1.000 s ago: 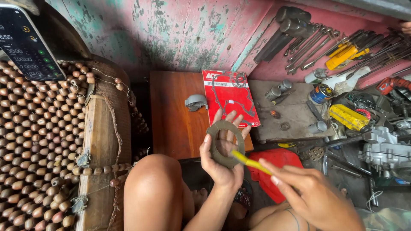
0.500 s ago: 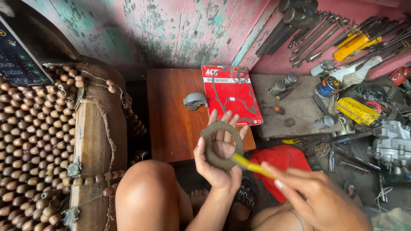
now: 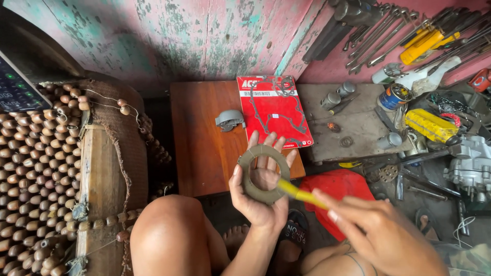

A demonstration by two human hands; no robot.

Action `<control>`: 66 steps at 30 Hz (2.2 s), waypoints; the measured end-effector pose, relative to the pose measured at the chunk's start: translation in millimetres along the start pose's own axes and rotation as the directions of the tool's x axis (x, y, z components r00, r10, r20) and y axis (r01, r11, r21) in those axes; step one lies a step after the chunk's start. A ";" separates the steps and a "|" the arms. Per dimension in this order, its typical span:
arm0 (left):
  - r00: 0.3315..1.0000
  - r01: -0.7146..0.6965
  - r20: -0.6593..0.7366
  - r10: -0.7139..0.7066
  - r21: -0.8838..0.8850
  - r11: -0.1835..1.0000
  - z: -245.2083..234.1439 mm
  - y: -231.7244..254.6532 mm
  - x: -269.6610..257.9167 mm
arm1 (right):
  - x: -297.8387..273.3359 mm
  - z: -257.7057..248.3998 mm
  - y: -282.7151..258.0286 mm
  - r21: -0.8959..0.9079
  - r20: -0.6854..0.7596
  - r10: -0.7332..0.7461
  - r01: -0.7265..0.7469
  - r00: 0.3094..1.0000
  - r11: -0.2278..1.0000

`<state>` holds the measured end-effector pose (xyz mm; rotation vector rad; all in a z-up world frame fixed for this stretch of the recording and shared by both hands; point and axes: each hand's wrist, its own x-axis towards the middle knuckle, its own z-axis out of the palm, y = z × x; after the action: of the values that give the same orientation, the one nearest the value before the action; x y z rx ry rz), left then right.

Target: The person holds a circular metal part and scrubs its surface with a yellow toothbrush. The person rotates the part to clean different areas while sitting on the floor in a workshop.

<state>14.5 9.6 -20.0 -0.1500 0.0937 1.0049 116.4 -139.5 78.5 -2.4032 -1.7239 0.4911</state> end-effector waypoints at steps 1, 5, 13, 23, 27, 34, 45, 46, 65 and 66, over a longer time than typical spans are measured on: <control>1.000 0.013 -0.023 -0.013 0.011 1.000 -0.1 0.1 -1.2 | -4.6 -0.7 -4.5 -0.006 0.142 0.077 -0.077 0.987 0.997; 1.000 -0.002 0.023 0.002 -0.003 1.000 -0.8 -0.5 -5.9 | -5.0 2.0 8.5 0.000 -0.035 0.023 -0.023 0.999 1.000; 0.999 -0.002 0.042 0.000 0.038 0.999 6.4 -3.0 -16.5 | -20.8 4.7 12.9 0.002 -0.129 -0.017 0.017 0.991 1.000; 0.997 0.069 -0.048 -0.065 0.086 0.994 21.5 -10.5 -33.0 | -41.1 4.2 9.6 -0.008 -0.142 -0.065 0.064 0.988 0.998; 0.986 0.112 -0.132 -0.101 0.080 0.990 27.1 -9.8 -34.9 | -36.8 2.7 14.6 0.042 -0.116 -0.066 0.071 0.991 0.997; 0.990 0.125 -0.078 -0.121 0.052 0.991 23.8 -11.7 -38.2 | -45.5 -0.1 14.4 0.026 -0.098 -0.050 0.053 0.994 0.998; 0.971 0.202 -0.152 -0.182 0.127 0.971 49.3 -13.9 -60.5 | -73.9 -2.8 1.4 -0.063 -0.151 0.030 -0.040 0.988 0.997; 0.970 0.217 -0.145 -0.197 0.138 0.966 51.2 -13.1 -62.0 | -78.6 -5.9 -7.7 -0.119 -0.029 0.188 -0.190 0.982 0.974; 0.916 0.390 -0.163 -0.367 0.146 0.909 84.2 32.0 -61.1 | -78.6 -2.0 -31.3 -0.034 -0.309 -0.083 0.076 0.947 0.997; 0.907 0.411 -0.160 -0.390 0.132 0.902 85.6 31.0 -59.9 | -78.1 -3.9 -34.0 -0.037 -0.353 -0.092 0.085 0.931 0.996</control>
<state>-42.8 -9.6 70.7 -0.0796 0.2535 0.5697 64.8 -201.4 106.4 -2.2410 -1.6690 0.0201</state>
